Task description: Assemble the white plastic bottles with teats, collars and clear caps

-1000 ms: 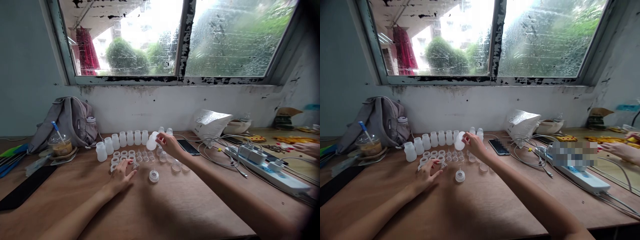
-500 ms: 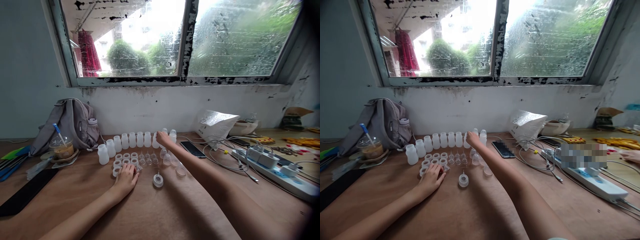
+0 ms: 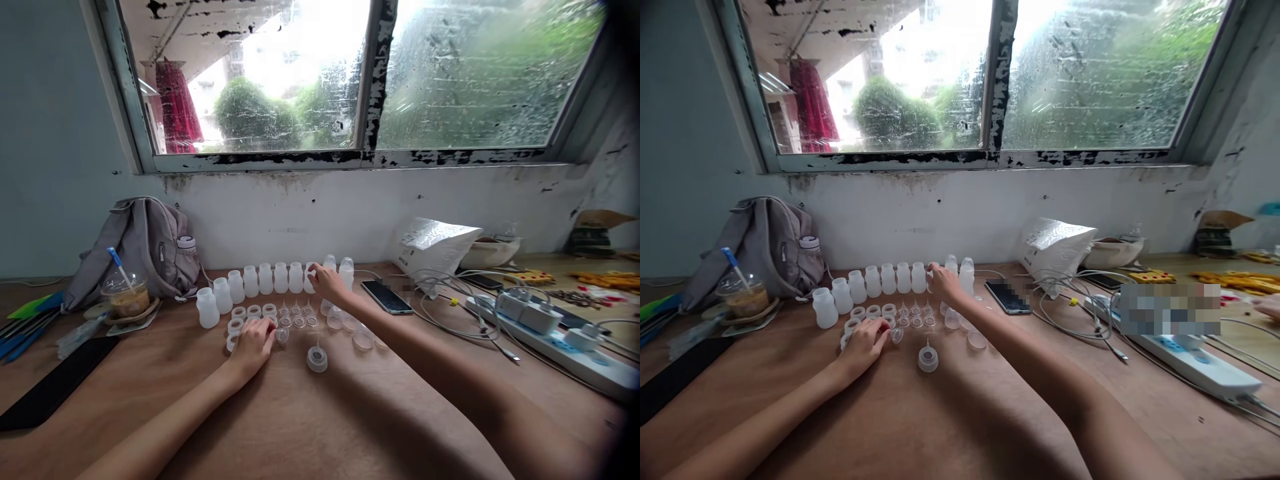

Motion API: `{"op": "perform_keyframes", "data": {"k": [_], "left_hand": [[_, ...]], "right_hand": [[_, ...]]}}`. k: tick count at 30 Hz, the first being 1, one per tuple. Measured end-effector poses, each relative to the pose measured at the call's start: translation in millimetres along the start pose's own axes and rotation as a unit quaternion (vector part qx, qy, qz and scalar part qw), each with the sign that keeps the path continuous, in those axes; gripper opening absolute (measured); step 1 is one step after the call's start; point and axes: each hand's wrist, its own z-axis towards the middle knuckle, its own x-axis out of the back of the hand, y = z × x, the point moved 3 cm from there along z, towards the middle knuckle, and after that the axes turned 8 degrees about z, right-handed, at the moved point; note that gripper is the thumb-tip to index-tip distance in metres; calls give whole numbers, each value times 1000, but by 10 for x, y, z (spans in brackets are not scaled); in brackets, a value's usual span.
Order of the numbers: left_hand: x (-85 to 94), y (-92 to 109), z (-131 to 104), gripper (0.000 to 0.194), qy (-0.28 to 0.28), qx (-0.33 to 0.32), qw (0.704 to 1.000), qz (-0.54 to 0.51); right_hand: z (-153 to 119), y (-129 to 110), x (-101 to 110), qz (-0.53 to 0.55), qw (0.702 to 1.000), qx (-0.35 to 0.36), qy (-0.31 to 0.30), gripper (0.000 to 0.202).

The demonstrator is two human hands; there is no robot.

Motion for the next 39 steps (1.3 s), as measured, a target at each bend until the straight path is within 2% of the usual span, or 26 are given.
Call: {"op": "perform_keyframes", "data": {"k": [5, 9, 13, 22, 29, 33, 37, 39], "left_hand": [[-75, 49, 106, 13, -6, -12, 999, -31], [-138, 81, 159, 14, -5, -11, 999, -53], [-165, 95, 186, 16, 1, -14, 998, -64], [-214, 116, 224, 14, 5, -33, 999, -32], [-227, 142, 223, 17, 13, -30, 999, -21], [-146, 221, 129, 24, 33, -57, 997, -32], [-35, 348, -74, 37, 8, -127, 990, -55], [11, 382, -163, 42, 1, -138, 989, -57]], "right_hand": [[-595, -70, -33, 80, 991, 105, -3, 22], [-972, -87, -62, 140, 982, 126, -20, 29], [-1178, -111, -69, 187, 971, 143, -48, 32], [-1316, -76, -220, 168, 970, 157, -75, 31], [-1343, -57, -265, 157, 973, 156, -60, 22], [-1341, -67, -280, 236, 959, 154, -40, 17], [-1366, -109, -297, 348, 924, 154, -35, 15], [-1393, -142, -317, 379, 910, 161, -40, 12]]}}
